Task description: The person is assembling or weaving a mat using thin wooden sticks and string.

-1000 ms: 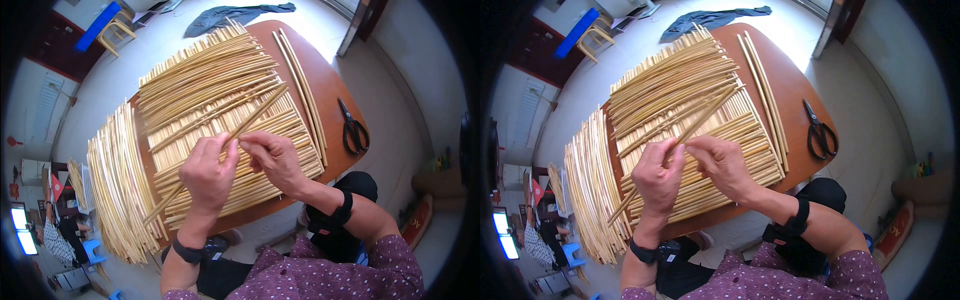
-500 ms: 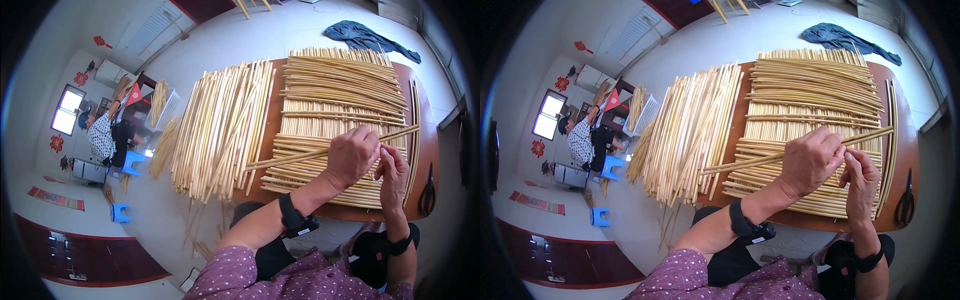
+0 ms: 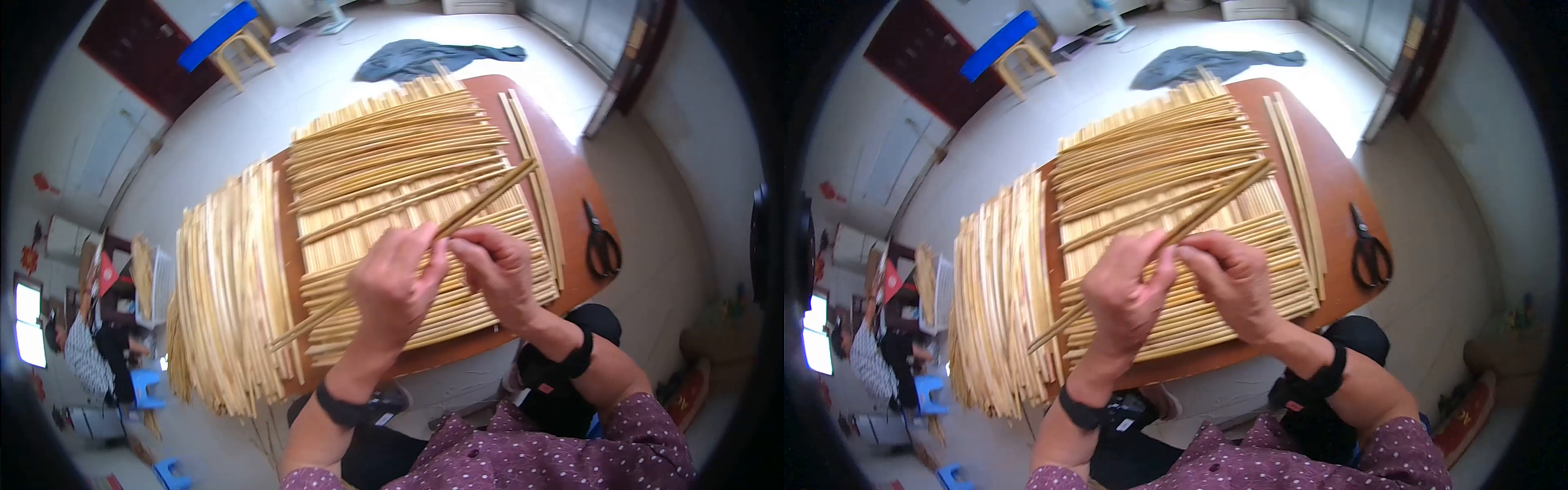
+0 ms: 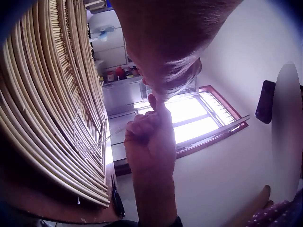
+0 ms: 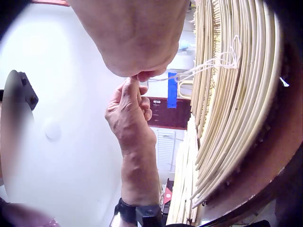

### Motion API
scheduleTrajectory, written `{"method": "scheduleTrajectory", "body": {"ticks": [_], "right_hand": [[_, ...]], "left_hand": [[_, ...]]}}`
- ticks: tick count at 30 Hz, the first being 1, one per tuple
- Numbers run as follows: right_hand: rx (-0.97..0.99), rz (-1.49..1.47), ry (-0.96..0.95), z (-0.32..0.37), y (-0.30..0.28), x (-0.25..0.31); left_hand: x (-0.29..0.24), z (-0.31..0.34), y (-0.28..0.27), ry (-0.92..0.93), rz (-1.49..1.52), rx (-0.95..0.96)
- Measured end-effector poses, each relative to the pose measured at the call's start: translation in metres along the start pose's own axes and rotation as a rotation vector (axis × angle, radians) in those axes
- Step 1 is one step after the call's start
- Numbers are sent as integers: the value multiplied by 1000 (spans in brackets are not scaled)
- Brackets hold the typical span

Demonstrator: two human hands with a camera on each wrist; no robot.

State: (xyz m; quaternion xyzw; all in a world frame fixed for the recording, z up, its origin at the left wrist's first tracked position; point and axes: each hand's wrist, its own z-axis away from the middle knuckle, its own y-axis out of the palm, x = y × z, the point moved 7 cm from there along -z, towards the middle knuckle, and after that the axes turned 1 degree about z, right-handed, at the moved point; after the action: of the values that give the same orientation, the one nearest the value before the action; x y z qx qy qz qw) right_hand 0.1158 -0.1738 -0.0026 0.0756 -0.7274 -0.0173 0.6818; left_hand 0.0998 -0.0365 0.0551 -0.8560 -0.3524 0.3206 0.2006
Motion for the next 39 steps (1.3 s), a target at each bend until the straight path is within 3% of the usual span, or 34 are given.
{"method": "scheduleTrajectory", "body": {"ticks": [2, 6, 8, 18, 21, 26, 28, 39], "right_hand": [[16, 64, -124, 0, 1, 10], [47, 160, -184, 4, 3, 21], [45, 247, -354, 7, 4, 31], [57, 327, -416, 5, 0, 30], [84, 283, -304, 3, -1, 25], [97, 279, -284, 2, 2, 21], [111, 278, -253, 1, 2, 18], [121, 301, -222, -1, 4, 11]], "left_hand": [[-4, -1, -5, -8, 24, 10], [-13, -5, -16, 31, 23, -6], [-14, -7, -17, 20, 14, 8], [-13, -7, -12, -3, 35, 22], [-11, -7, -10, -23, 34, 31], [-5, -6, -8, -70, 26, 36], [3, -6, -6, -212, 68, 98], [15, -4, -4, -239, 158, 99]]}}
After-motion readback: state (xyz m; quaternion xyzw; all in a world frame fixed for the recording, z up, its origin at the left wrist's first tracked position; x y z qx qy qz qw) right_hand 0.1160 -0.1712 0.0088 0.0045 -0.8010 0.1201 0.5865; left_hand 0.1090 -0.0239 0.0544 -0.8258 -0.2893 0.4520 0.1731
